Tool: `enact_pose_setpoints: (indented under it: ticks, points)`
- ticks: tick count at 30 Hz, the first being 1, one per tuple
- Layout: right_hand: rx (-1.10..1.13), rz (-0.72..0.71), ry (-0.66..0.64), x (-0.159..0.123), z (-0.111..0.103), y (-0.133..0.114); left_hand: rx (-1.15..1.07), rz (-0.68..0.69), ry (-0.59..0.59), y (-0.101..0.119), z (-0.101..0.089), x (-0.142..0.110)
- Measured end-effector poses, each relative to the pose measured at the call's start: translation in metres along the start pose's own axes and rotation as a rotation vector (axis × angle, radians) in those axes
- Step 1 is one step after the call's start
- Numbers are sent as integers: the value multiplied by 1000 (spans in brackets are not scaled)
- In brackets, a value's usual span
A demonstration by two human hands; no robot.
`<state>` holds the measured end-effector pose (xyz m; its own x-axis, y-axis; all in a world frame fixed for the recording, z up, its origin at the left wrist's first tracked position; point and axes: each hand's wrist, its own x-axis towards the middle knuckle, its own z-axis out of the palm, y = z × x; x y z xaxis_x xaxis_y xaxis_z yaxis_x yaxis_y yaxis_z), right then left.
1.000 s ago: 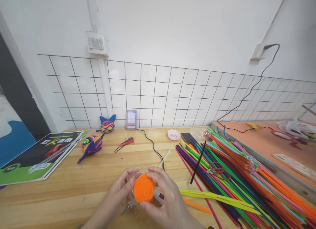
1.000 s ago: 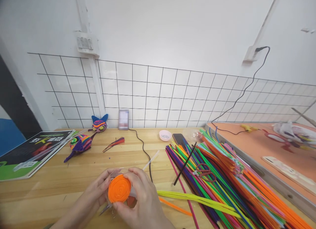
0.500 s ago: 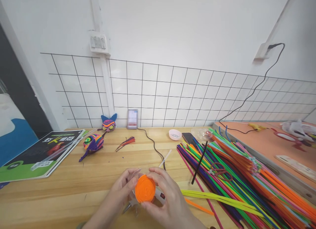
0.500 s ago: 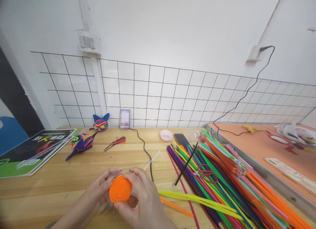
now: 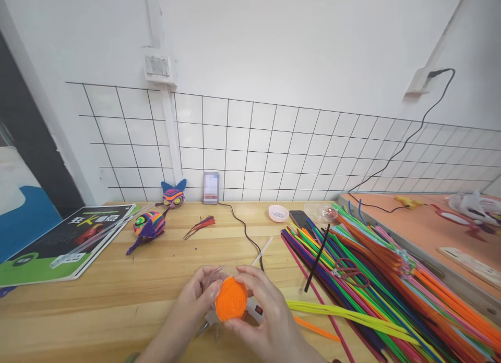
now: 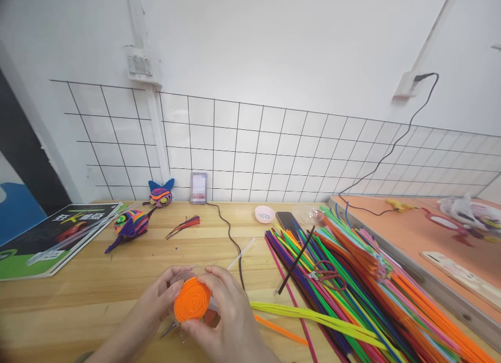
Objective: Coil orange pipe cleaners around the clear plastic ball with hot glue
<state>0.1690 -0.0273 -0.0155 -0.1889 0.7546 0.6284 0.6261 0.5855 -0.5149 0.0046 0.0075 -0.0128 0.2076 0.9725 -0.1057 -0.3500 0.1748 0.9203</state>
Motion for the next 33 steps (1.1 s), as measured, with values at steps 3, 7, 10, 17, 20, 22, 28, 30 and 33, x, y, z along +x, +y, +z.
enact_pose_setpoints:
  ticks: [3,7,10,17,20,22,28,30,33]
  points:
    - [13,-3,-9,-1,1,2,8,24,-17,-2,-1,1]
    - [13,-12,-3,-1,1,4,2,30,-19,-4,-2,3]
    - [8,-16,9,-1,0,3,5,18,-14,-3,-2,2]
    - [-45,-45,0,1,-4,1,7,17,-46,-3,-5,3]
    - [-63,-61,-4,0,-4,2,-6,17,-70,-4,-7,3]
    - [-69,-78,-9,-1,-5,3,-16,14,-91,-4,-7,4]
    - [-101,-132,-7,-1,-6,1,-64,-50,-169,4,-10,1]
    - [-130,-164,-12,0,-7,-1,-54,-79,-192,7,-11,0]
    - [-164,-236,-27,3,-9,-3,-9,-98,-184,8,-13,-1]
